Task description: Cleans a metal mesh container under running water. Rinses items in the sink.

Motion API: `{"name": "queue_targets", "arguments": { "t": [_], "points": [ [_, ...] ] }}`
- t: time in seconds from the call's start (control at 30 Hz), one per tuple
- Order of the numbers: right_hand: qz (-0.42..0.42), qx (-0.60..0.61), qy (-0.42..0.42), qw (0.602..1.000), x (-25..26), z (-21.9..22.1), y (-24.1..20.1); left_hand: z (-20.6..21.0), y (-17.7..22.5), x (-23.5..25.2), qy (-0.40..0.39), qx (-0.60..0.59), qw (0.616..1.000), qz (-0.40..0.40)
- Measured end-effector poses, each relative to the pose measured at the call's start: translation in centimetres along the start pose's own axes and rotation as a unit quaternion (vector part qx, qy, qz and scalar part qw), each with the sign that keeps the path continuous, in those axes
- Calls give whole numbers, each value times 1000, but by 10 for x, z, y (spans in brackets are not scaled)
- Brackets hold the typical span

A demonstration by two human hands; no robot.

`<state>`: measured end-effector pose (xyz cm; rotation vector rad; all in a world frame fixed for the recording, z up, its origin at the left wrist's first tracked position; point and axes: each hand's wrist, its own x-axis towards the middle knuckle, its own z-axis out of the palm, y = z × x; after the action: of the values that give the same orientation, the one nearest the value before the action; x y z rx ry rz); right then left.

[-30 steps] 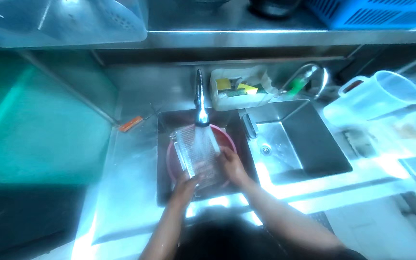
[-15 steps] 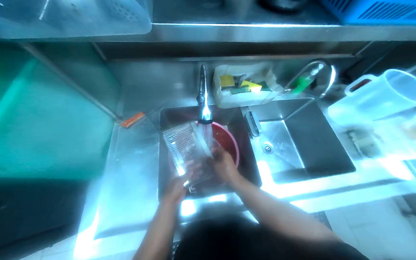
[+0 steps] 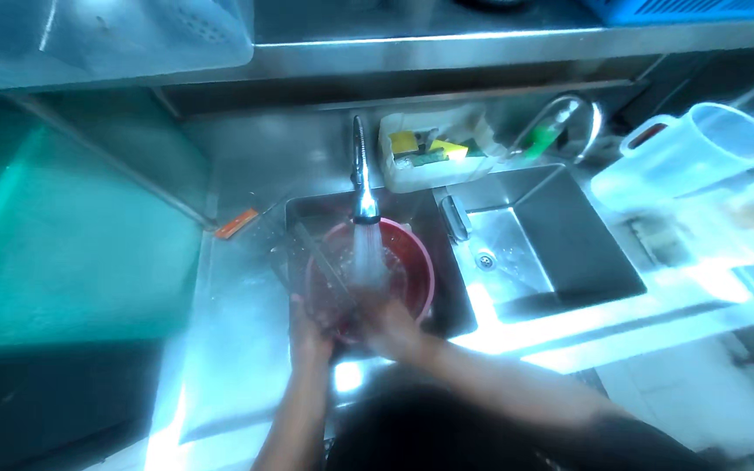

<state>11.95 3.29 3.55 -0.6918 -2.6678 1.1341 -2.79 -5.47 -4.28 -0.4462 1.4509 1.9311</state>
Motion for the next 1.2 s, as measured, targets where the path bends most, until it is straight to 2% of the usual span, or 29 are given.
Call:
{"name": "queue_targets", "arguments": {
  "t": [0.13, 0.17, 0.23, 0.4, 0.53, 0.63, 0.73, 0.87, 0.93, 1.0, 1.07, 1.1, 1.13, 1.2],
  "points": [
    [-120, 26, -6, 992, -16, 6, 23, -2, -8, 3, -45, -57, 997, -34],
    [-128, 10, -14, 992, -18, 7, 31, 0, -10, 3, -57, -60, 996, -39],
    [-72, -30, -14, 997, -18, 7, 48, -1, -15, 3, -79, -69, 994, -40],
    [175, -96, -29, 979, 7, 3, 81, -17, -34, 1, -126, -46, 990, -36],
    [232, -103, 15, 967, 36, 5, 65, -20, -47, -15, -137, -48, 988, -55],
    [179, -98, 23, 979, 50, 4, 37, -22, -48, -20, -150, -74, 984, -57],
    [67, -94, -3, 993, 50, 8, 16, -27, -45, -15, -160, -87, 982, -51],
    [-79, -111, -89, 987, 33, 9, 19, -35, -47, -7, -185, -135, 972, -45],
    [-102, -112, -131, 980, 19, 2, 33, -39, -50, -5, -184, -149, 970, -51],
    [-66, -110, -135, 983, 9, -2, 55, -39, -52, -4, -169, -145, 973, -52],
    [39, -92, -109, 989, 8, -8, 69, -36, -53, -2, -151, -121, 980, -51],
    [88, -81, -62, 991, 11, -10, 71, -35, -53, -1, -144, -107, 983, -48],
    [109, -75, 15, 991, 15, -9, 70, -33, -53, -1, -145, -101, 983, -45],
    [88, -108, 178, 974, 26, -5, 59, -30, -51, -1, -163, -116, 979, -48]
  ]
}}
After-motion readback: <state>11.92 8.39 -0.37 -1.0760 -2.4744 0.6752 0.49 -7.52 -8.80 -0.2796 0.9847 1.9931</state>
